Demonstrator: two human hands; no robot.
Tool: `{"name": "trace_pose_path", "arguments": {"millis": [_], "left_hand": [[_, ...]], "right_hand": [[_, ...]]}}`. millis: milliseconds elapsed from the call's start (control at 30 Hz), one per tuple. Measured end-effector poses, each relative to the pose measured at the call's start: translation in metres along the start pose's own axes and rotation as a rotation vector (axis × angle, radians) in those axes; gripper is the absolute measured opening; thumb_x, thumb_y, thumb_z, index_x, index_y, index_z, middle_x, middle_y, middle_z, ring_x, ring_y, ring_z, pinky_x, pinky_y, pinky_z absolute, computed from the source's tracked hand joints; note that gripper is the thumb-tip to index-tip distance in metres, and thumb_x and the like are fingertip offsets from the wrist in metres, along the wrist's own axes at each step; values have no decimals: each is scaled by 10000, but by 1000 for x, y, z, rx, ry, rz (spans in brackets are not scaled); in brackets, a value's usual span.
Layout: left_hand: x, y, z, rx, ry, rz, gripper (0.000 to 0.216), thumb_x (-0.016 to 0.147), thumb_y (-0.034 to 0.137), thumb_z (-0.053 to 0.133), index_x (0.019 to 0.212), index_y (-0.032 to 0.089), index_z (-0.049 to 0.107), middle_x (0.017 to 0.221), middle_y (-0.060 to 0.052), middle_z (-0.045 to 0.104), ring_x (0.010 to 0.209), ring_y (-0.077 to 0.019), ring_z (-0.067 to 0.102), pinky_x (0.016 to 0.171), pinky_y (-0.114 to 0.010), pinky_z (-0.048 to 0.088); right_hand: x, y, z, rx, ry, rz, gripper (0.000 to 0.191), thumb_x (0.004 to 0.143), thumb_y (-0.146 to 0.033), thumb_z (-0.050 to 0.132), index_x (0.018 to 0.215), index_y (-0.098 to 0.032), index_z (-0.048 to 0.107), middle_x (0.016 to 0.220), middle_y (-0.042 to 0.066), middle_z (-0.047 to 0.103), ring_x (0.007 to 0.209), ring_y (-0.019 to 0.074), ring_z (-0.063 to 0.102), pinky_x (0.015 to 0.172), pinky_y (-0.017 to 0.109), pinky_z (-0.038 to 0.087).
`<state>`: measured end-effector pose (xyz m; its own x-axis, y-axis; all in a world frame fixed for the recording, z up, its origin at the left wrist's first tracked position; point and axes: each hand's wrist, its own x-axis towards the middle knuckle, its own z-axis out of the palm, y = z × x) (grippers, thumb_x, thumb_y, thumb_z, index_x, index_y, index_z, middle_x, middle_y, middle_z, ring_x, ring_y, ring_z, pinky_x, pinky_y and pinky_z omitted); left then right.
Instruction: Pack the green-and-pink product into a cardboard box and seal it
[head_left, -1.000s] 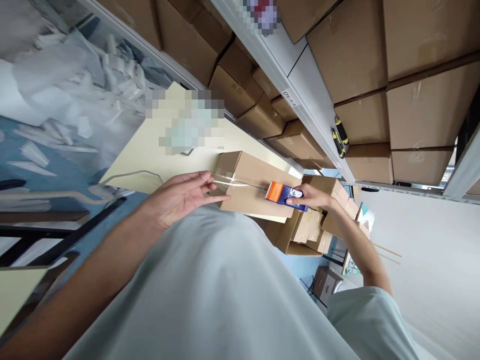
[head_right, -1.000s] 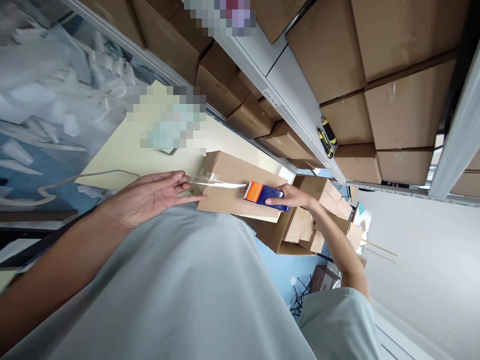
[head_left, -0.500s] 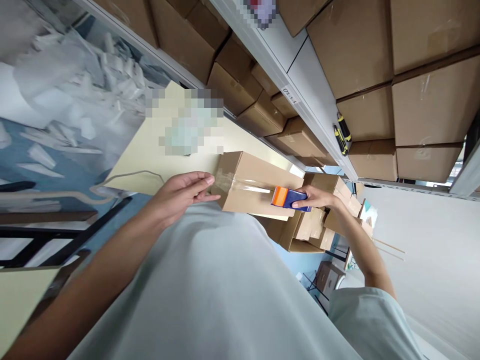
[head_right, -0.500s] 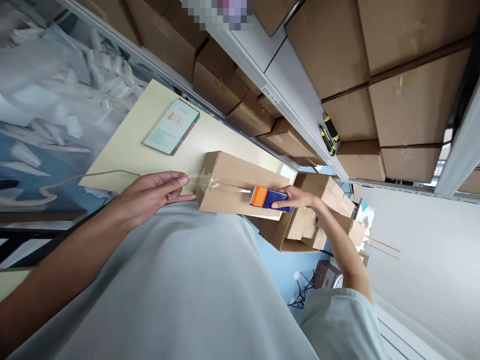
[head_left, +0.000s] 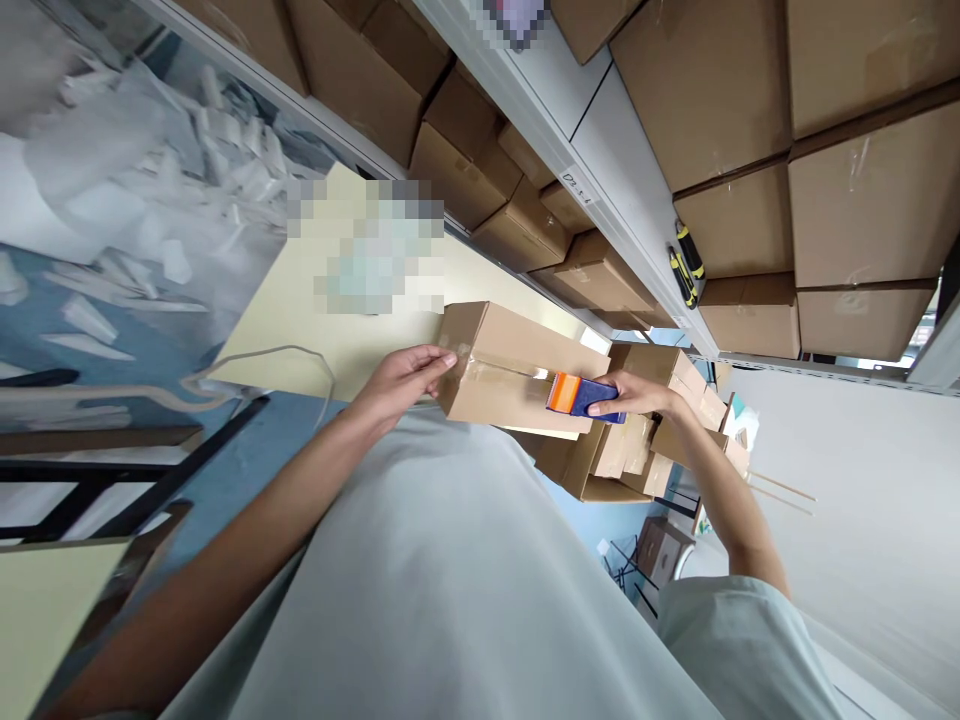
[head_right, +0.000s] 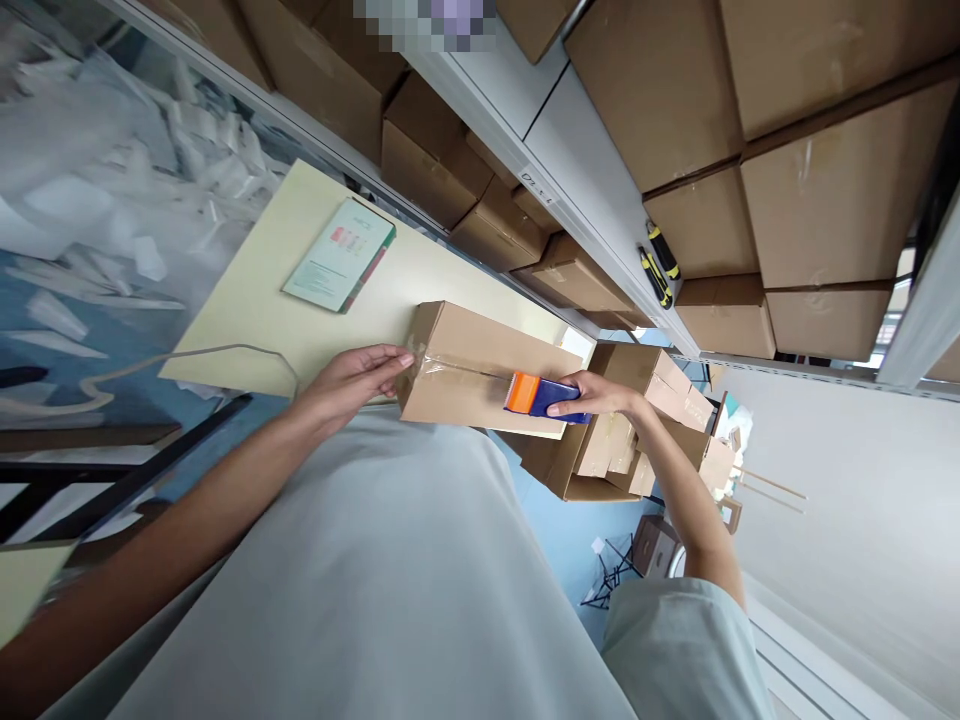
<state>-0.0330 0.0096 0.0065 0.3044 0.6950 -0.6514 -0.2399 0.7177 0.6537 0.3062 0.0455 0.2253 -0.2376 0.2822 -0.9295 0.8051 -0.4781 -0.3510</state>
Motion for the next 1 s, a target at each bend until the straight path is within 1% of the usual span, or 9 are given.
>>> {"name": "trace_pose_path", "arguments": {"millis": [167, 300, 400, 467, 533, 667, 800, 900, 1000], "left_hand": [[3, -19, 10, 216, 177, 233, 538, 795, 687, 804, 1011, 195, 788, 1007, -90, 821, 752, -167, 684, 687, -278, 549], [3, -30, 7, 397, 306, 253, 705, 863, 631, 765, 1432, 216, 725, 1321, -128, 818, 707, -147, 720, 743, -307, 623], [-9, -30, 13, 437, 329, 319, 731, 950, 605, 699, 1575, 229, 640, 1497, -142, 754, 1108, -256, 816, 1038, -405, 646], [-24, -28, 24, 493, 300, 414, 705, 1001, 593, 654, 1610, 240, 616, 1613, -122, 677, 1444, -306, 685, 1239, -448, 536], [-36, -28, 36, 574, 219, 463, 833, 972, 566, 711, 1709, 245, 494, 1708, -116, 584, 1581, -322, 559, 1306, -459, 470], [-41, -29, 44, 660, 93, 497, 979, 977, 458, 696, 1813, 231, 240, 1805, -135, 444, 1654, -312, 459, 1347, -478, 410], [-38, -17, 46, 795, 86, 594, 1068, 939, 350, 690, 1833, 263, 113, 1889, -126, 249, 1744, -331, 246, 1414, -541, 272], [-40, -3, 60, 958, 91, 719, 1191, 866, 340, 745, 1834, 226, 60, 1913, -158, 92, 1768, -391, 88, 1432, -632, 158], [-38, 0, 77, 1073, 83, 765, 1178, 867, 437, 745, 1822, 152, 116, 1894, -223, 122, 1757, -444, 90, 1415, -696, 129]], "right_hand": [[2, 5, 4, -7, 15, -33, 639, 779, -749, 898, 949, -161, 716, 787, -6, 703, 715, 165, 664, 622, 250, 529], [5, 9, 6, 1, 30, -86, 631, 784, -749, 901, 923, -165, 706, 761, -5, 685, 696, 167, 652, 606, 255, 515], [7, 13, 7, -14, 41, -110, 630, 809, -761, 874, 923, -166, 701, 767, -5, 680, 696, 162, 629, 611, 260, 501], [7, 15, 9, -34, 60, -118, 630, 816, -774, 857, 900, -173, 686, 748, -15, 658, 678, 152, 598, 602, 260, 484], [8, 17, 10, -46, 78, -125, 626, 809, -776, 861, 859, -185, 659, 726, -26, 633, 665, 145, 576, 596, 260, 469], [10, 19, 11, -32, 88, -154, 625, 801, -781, 862, 839, -192, 655, 720, -26, 637, 656, 142, 572, 595, 261, 461], [12, 21, 10, 8, 35, -208, 615, 812, -785, 849, 832, -195, 673, 696, -24, 659, 622, 135, 576, 579, 256, 471], [12, 25, 11, 38, 3, -257, 618, 811, -792, 848, 815, -199, 674, 685, -21, 674, 613, 131, 584, 580, 253, 486], [14, 30, 13, 46, -19, -301, 640, 799, -814, 846, 817, -199, 672, 667, -24, 657, 604, 126, 568, 574, 250, 470]]}}
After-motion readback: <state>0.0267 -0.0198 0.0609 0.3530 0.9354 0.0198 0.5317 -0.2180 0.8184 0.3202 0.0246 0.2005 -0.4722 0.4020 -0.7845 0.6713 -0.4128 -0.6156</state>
